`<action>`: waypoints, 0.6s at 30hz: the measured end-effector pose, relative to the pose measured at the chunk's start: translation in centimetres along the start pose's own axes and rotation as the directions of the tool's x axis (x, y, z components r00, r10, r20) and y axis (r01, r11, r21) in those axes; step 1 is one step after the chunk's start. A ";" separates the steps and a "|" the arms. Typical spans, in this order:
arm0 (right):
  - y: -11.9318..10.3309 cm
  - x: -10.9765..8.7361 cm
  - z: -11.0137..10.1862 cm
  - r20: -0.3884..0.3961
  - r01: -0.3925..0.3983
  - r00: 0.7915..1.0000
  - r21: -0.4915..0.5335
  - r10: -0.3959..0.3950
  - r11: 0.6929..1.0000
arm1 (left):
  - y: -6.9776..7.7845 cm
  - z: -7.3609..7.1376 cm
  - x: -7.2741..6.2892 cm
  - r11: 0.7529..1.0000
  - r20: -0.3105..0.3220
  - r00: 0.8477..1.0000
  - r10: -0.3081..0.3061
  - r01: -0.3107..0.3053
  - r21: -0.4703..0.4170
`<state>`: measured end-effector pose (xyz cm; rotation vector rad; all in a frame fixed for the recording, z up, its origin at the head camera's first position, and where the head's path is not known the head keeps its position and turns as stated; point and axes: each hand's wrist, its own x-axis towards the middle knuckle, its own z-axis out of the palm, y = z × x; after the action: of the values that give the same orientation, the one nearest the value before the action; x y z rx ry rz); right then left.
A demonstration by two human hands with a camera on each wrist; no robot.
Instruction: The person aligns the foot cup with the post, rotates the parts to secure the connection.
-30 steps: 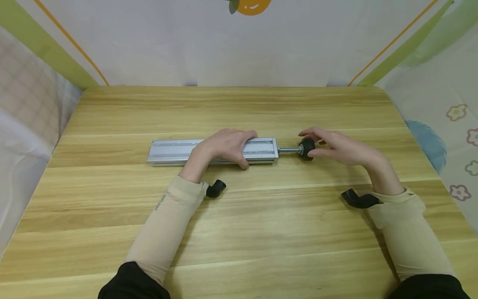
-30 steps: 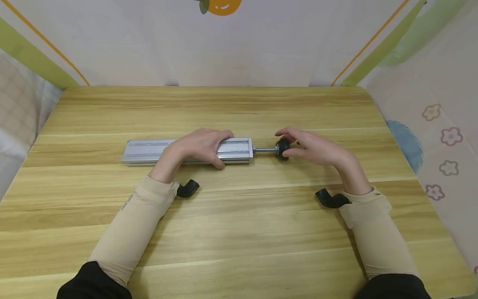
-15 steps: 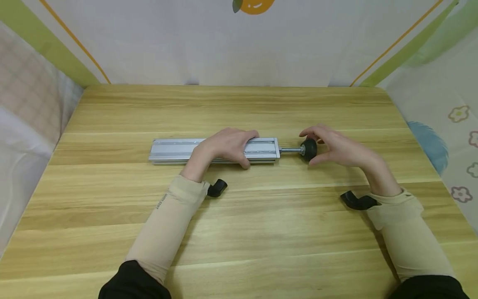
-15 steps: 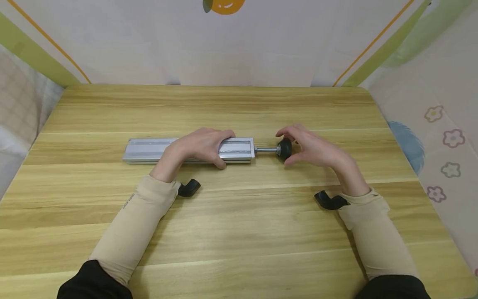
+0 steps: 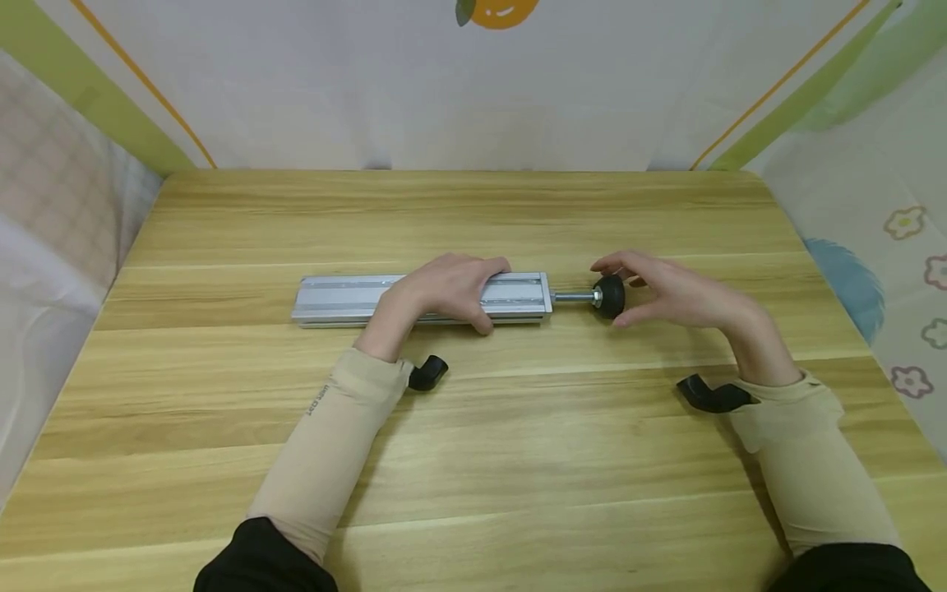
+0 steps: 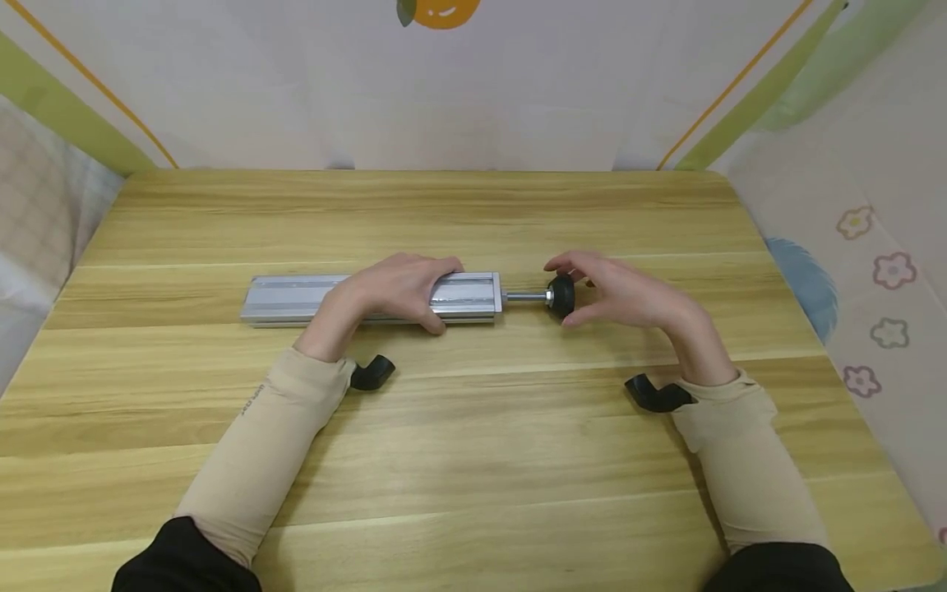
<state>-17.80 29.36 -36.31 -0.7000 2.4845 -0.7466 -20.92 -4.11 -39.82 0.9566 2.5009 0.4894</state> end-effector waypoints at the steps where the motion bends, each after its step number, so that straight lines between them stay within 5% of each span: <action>1: 0.0 0.1 0.1 -0.006 0.003 1.000 -0.009 -0.003 1.000 | 0.0 0.0 0.0 1.000 0.001 1.000 0.000 0.000 -0.001; 11: 0.1 0.2 0.5 -0.038 0.003 0.999 -0.038 -0.004 0.999 | 0.1 0.0 0.1 1.000 -0.002 1.000 0.006 -0.006 0.002; 18: 0.1 0.0 0.0 0.021 -0.022 1.000 -0.009 0.022 1.000 | 0.0 0.0 0.0 1.000 0.003 1.000 0.000 0.000 -0.003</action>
<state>-17.82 29.39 -36.36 -0.6794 2.4738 -0.7173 -20.89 -4.10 -39.76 0.9549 2.4966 0.4915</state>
